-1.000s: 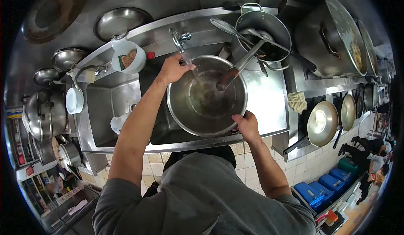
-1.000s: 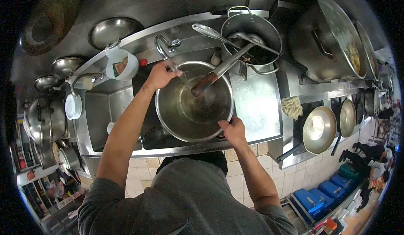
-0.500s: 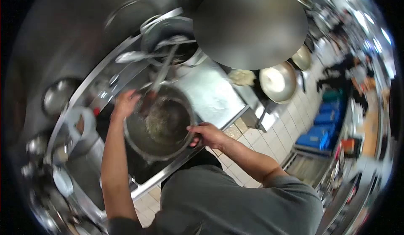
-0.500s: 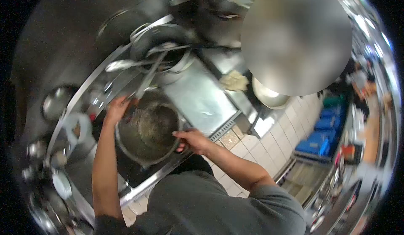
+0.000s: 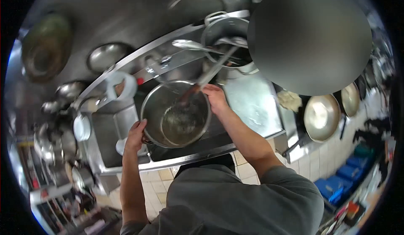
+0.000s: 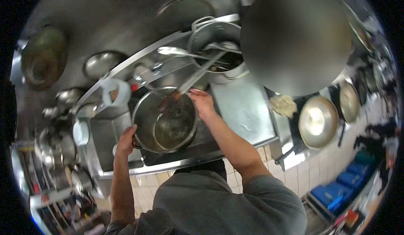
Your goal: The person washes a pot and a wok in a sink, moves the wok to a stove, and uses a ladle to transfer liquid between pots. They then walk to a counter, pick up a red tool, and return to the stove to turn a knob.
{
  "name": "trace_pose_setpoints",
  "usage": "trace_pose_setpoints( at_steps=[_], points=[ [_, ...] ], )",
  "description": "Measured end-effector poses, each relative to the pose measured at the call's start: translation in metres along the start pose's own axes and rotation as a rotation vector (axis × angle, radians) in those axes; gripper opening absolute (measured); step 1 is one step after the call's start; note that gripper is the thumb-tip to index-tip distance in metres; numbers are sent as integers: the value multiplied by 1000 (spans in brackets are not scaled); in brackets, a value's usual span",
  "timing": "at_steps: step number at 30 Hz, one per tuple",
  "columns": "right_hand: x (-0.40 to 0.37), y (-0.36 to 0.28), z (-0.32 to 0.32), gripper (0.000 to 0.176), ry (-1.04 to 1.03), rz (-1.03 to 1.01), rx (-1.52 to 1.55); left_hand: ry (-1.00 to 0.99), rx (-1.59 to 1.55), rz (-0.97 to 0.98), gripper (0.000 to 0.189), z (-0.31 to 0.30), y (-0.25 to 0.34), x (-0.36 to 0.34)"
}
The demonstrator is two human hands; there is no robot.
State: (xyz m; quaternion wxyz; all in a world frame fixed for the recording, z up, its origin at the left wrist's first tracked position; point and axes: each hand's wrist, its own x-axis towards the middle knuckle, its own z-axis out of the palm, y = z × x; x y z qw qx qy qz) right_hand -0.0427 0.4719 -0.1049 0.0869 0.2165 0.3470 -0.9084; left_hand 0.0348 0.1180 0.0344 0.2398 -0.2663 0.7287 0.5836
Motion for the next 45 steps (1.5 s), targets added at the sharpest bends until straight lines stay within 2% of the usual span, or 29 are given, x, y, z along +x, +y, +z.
trace_pose_setpoints(
  at_steps=[2,5,6,8,10,11,12,13,14,16,18,19,21,24,25,26,27,29,30,32,33,35,37,38,39,40,42,44,45],
  points=[
    [-3,0,28,14,-17,36,-111,174,63,79,38,1,17,-40],
    [32,37,45,27,-123,-6,-315,357,-40,170,41,14,58,-91],
    [78,91,31,27,-237,-66,-132,333,-147,235,40,16,70,-102],
    [62,81,57,30,-381,-542,-603,330,-273,345,37,30,91,-119],
    [98,127,47,32,-389,-315,-556,277,-366,441,27,47,103,-122],
    [159,197,12,41,-321,-76,-445,315,-208,520,24,55,103,-118],
    [124,179,37,44,-398,-245,-592,334,-77,539,27,70,112,-118],
    [92,166,59,52,-408,-387,-1019,247,-37,486,28,82,131,-122],
    [135,227,27,55,-510,-542,-999,225,59,659,26,92,122,-98],
    [93,231,49,55,-465,-298,-697,161,94,792,26,120,130,-83],
    [61,226,61,56,-432,-83,-437,54,-121,769,25,146,128,-73],
    [48,222,64,56,-430,0,-349,76,-59,753,25,153,123,-74],
    [34,210,69,56,-427,124,-204,-9,14,650,28,145,124,-80],
    [33,174,60,57,-475,291,-55,101,-132,737,23,117,106,-70],
    [37,154,55,57,-539,336,-27,138,-255,655,19,101,98,-61],
    [34,129,34,57,-744,302,-65,154,-451,475,15,80,107,-76],
    [45,105,13,57,-950,256,-98,139,-682,477,14,60,91,-62],
    [97,113,-40,58,-382,395,-326,116,-923,326,16,32,63,-48],
    [100,106,-40,58,-378,389,-325,109,-921,326,16,26,48,-36],
    [95,84,-50,44,-39,298,-621,266,-1177,42,18,22,19,-14],
    [114,81,-67,40,43,292,-794,320,-1145,34,20,22,8,-2],
    [82,48,-53,38,0,344,-578,361,-1072,27,21,17,-11,34],
    [48,20,-49,36,98,169,-857,335,-928,-28,23,13,-32,59],
    [24,13,-60,38,-71,16,-667,232,-924,-114,19,12,-23,54],
    [13,4,-57,35,91,76,-689,127,-1018,-30,15,12,-16,44],
    [-25,-22,-13,32,203,141,-885,36,-1050,-44,12,7,-9,38],
    [-47,-24,-16,27,235,148,-825,-53,-1071,-16,10,3,10,30],
    [-60,-21,-17,25,334,288,-477,-74,-1084,-4,12,-4,37,19],
    [-73,-19,-20,25,381,254,-465,-158,-1114,-28,14,-12,45,18]
  ],
)
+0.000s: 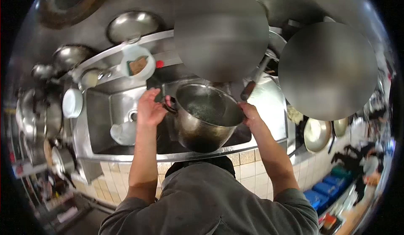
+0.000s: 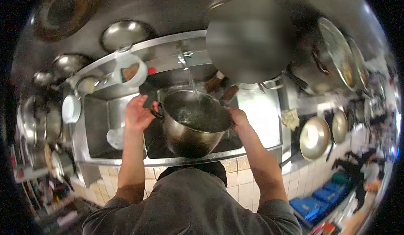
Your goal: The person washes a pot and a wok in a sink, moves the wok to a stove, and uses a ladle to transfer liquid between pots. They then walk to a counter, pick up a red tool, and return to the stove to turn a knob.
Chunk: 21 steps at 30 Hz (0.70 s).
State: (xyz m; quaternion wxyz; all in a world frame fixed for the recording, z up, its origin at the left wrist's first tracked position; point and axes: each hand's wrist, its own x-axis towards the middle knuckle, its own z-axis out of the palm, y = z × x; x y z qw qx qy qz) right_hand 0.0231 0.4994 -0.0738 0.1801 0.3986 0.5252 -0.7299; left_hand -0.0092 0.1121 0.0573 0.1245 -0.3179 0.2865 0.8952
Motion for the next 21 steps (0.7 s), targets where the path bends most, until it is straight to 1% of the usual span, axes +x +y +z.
trace_pose_setpoints(
  at_steps=[1,2,3,4,5,6,7,8,9,10,11,12,13,14,16,18,21],
  points=[
    [-10,1,-5,27,-46,-1,62,-58,-41,-56,16,1,10,3],
    [-18,2,-10,29,-95,-4,118,-86,-2,-68,17,3,17,8],
    [-43,-4,-6,23,-60,-53,96,-111,41,-87,19,1,23,15],
    [-70,-8,0,19,-13,-106,81,-183,129,-86,23,-10,26,29],
    [-88,-5,-2,19,51,-170,12,-225,175,-58,24,-27,24,50],
    [-141,-27,18,19,85,-109,26,-221,323,-178,23,-21,20,58],
    [-168,-23,25,18,-66,-204,263,-340,417,-126,24,-25,4,74],
    [-177,-8,29,18,-64,-371,62,-317,585,40,27,-50,-15,109],
    [-202,-8,51,18,-3,-399,-8,-315,663,-34,34,-38,-33,103],
    [-221,-4,69,17,35,-568,-204,-341,863,34,37,-64,-61,149],
    [-247,-18,88,17,45,-631,-412,-299,1065,-20,39,-45,-78,150],
    [-256,-18,101,18,65,-832,-494,-390,958,-98,39,-37,-98,163],
    [-251,-13,113,21,55,-1021,-481,-474,851,-179,38,-32,-114,177],
    [-273,-27,126,19,24,-906,-597,-526,819,-233,38,-23,-127,181],
    [-281,-35,148,21,34,-1005,-658,-591,832,-277,39,-6,-154,184],
    [-281,-43,162,25,14,-1018,-687,-626,830,-331,39,-4,-170,180],
    [-277,-46,175,25,15,-1099,-757,-640,838,-397,39,-8,-179,168]
  ],
)
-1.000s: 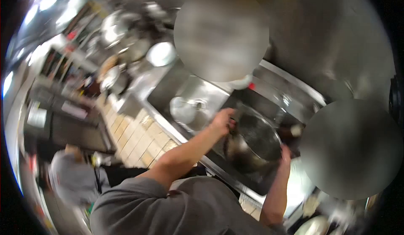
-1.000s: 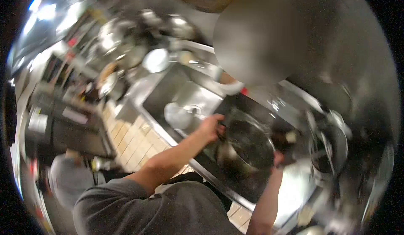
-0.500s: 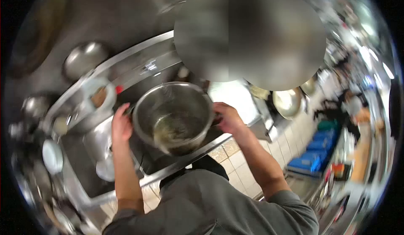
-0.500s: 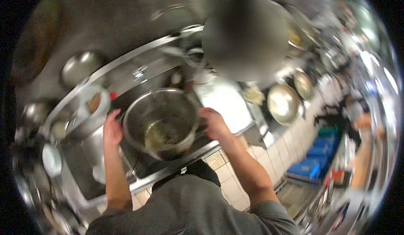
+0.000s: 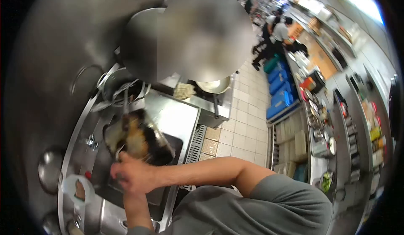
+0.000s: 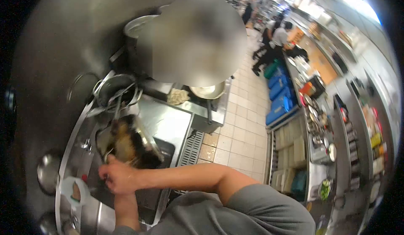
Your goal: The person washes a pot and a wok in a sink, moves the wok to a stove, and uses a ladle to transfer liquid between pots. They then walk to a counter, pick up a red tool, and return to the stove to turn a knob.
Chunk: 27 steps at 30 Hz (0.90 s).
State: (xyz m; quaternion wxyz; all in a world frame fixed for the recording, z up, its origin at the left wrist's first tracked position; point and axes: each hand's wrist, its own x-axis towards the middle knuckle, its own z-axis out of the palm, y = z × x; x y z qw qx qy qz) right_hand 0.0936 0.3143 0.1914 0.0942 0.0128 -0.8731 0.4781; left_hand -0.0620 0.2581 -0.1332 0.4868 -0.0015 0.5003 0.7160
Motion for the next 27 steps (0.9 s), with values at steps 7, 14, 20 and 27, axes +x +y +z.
trace_pose_setpoints(
  at_steps=[7,14,20,27],
  points=[
    [-4,12,36,19,-68,-12,90,18,33,-78,39,2,-14,-38],
    [-19,18,50,13,-100,-69,75,50,74,-82,40,7,-18,-67],
    [-49,14,32,16,-217,-165,128,104,105,-52,40,23,-22,-98],
    [-132,19,-57,14,76,-357,282,186,220,35,41,93,-13,-127]
  ],
)
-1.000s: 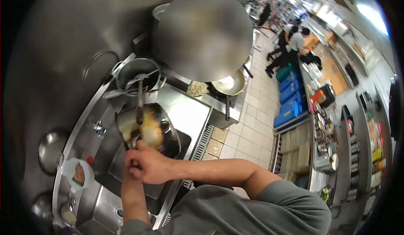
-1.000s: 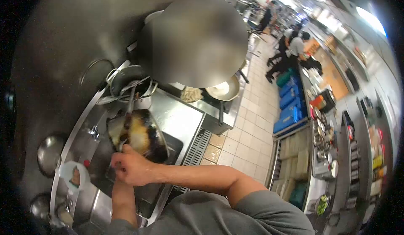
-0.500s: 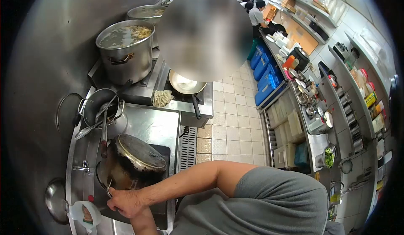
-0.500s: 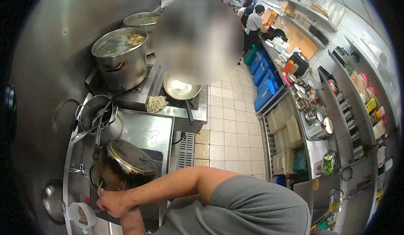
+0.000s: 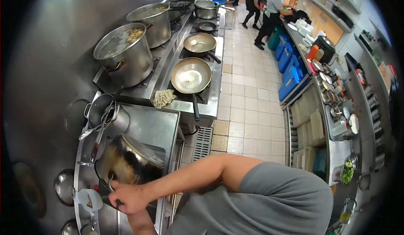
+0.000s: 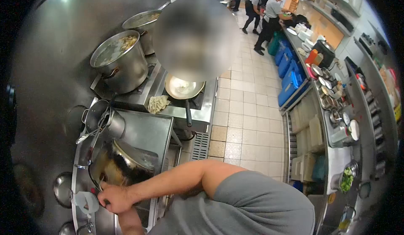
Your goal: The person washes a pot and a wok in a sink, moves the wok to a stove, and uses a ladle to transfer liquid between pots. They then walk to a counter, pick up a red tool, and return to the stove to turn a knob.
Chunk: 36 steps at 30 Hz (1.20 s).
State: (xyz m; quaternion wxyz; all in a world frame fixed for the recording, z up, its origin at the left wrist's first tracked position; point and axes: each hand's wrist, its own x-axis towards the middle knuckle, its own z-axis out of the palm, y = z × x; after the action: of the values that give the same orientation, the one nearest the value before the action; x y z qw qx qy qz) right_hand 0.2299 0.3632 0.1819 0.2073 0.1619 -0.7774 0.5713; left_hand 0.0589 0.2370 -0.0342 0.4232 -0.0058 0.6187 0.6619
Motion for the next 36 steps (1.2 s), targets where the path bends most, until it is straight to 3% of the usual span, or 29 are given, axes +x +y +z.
trace_pose_setpoints(
  at_steps=[3,5,6,7,9,10,12,14,15,16,18,19,20,21,22,23,24,25,26,28,29,30,31,33,34,36],
  points=[
    [-34,-26,-90,16,70,60,125,85,41,60,41,34,16,-25],
    [-57,-3,-134,19,155,16,165,160,55,110,42,54,26,-47],
    [-72,-9,-169,19,67,134,273,212,53,132,42,61,34,-61],
    [-85,15,-178,19,152,118,89,262,47,151,42,67,41,-78],
    [-102,49,-198,22,46,302,421,425,-9,150,46,89,49,-115],
    [-110,52,-208,22,35,297,432,463,27,189,46,79,49,-127],
    [-117,57,-232,26,-15,551,608,539,116,265,43,73,53,-161],
    [-122,67,-261,27,-96,489,469,586,183,307,40,84,61,-192],
    [-125,73,-268,29,-154,447,336,731,265,406,38,82,64,-204],
    [-134,107,-274,31,-93,225,22,868,347,497,35,83,71,-212],
    [-156,115,-338,33,36,270,23,1204,1183,381,37,130,99,-236],
    [-173,108,-383,24,137,382,69,1393,1261,380,43,162,105,-239],
    [-191,119,-428,20,199,517,203,1515,1325,286,48,156,109,-234],
    [-213,150,-472,16,337,620,336,1615,1263,347,52,177,115,-235],
    [-233,174,-526,16,518,721,451,1702,1226,277,53,207,124,-230],
    [-263,261,-574,18,782,717,-65,1780,1199,212,53,230,129,-225],
    [-266,228,-620,19,1020,719,-443,1800,1191,205,53,236,124,-215],
    [-287,269,-668,35,1138,704,-697,1666,1228,274,52,236,111,-202],
    [-300,312,-698,35,1118,699,-691,1532,1260,334,52,238,100,-197],
    [-296,382,-753,48,1267,947,-585,1633,1243,350,50,234,101,-190],
    [-283,375,-770,48,1247,935,-575,1708,1238,360,49,246,96,-188],
    [-269,348,-775,42,983,1127,95,1753,1192,290,46,305,117,-196],
    [-256,336,-781,36,644,1236,749,1679,1102,367,47,313,127,-207],
    [-257,378,-789,23,630,1105,1244,1819,1139,408,50,308,134,-225],
    [-260,381,-793,26,595,1031,1359,1816,1178,403,50,343,151,-228],
    [-277,374,-818,31,652,1042,1290,1662,542,505,49,421,159,-236]
  ],
)
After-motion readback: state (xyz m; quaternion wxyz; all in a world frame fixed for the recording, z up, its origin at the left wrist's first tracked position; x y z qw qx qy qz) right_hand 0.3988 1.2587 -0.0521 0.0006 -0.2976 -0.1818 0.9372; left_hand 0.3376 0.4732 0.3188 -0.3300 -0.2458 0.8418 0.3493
